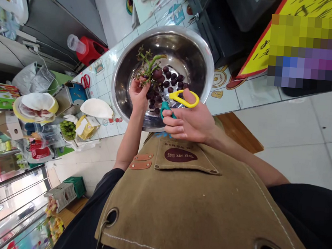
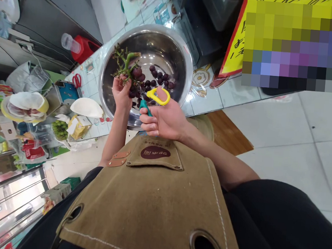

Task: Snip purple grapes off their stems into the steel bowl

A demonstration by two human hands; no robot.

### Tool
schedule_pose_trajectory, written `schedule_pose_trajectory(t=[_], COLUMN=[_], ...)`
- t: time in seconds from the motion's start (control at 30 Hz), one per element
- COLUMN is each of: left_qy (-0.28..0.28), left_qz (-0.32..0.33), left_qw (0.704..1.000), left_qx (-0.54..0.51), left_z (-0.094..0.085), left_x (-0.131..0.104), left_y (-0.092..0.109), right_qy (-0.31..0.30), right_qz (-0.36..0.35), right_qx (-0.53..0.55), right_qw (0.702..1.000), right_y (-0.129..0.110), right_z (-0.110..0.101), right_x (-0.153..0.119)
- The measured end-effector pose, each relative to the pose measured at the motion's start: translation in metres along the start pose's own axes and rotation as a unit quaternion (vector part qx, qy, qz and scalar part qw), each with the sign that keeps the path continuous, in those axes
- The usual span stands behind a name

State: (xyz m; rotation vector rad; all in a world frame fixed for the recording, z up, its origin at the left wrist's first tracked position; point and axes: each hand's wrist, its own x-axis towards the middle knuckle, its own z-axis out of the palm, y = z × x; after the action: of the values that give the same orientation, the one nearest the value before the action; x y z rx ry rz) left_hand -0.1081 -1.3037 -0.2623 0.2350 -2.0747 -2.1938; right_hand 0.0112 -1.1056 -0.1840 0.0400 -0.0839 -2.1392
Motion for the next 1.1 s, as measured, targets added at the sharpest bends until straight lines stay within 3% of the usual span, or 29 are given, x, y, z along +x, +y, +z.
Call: schedule_pose_trajectory(t=[0.27,0.53,0.8,0.93,1.1], left_qy=[-0.018,0.011,0.057,0.075,0.061], left_qz=[0.019,0.045,0.072,0.063,0.075], left_qw=[0.998,0.998,0.996,0.995,0.995], left_qx=[-0.063,-0.044,-0.002,0.012,0.018], left_z=[0.006,0.015,0.025,0.027,0.024], left_x=[-0.010,-0.020,-0.032,-0.036,-0.036], left_y=[0.005,0.011,0.016,0.017,0.016], right_qy=[0.066,0.153,0.300,0.304,0.282], right_qz=[0.004,0.007,0.026,0.021,0.033], right_qx=[0.005,-0.062,-0.247,-0.274,-0.200], right_qw=[0.998,0.986,0.921,0.912,0.938], right_y=[-0.003,0.000,0.014,0.017,0.010], right_z=[0.005,0.016,0.016,0.014,0.017], right_x=[0.006,0.008,0.019,0.018,0.016])
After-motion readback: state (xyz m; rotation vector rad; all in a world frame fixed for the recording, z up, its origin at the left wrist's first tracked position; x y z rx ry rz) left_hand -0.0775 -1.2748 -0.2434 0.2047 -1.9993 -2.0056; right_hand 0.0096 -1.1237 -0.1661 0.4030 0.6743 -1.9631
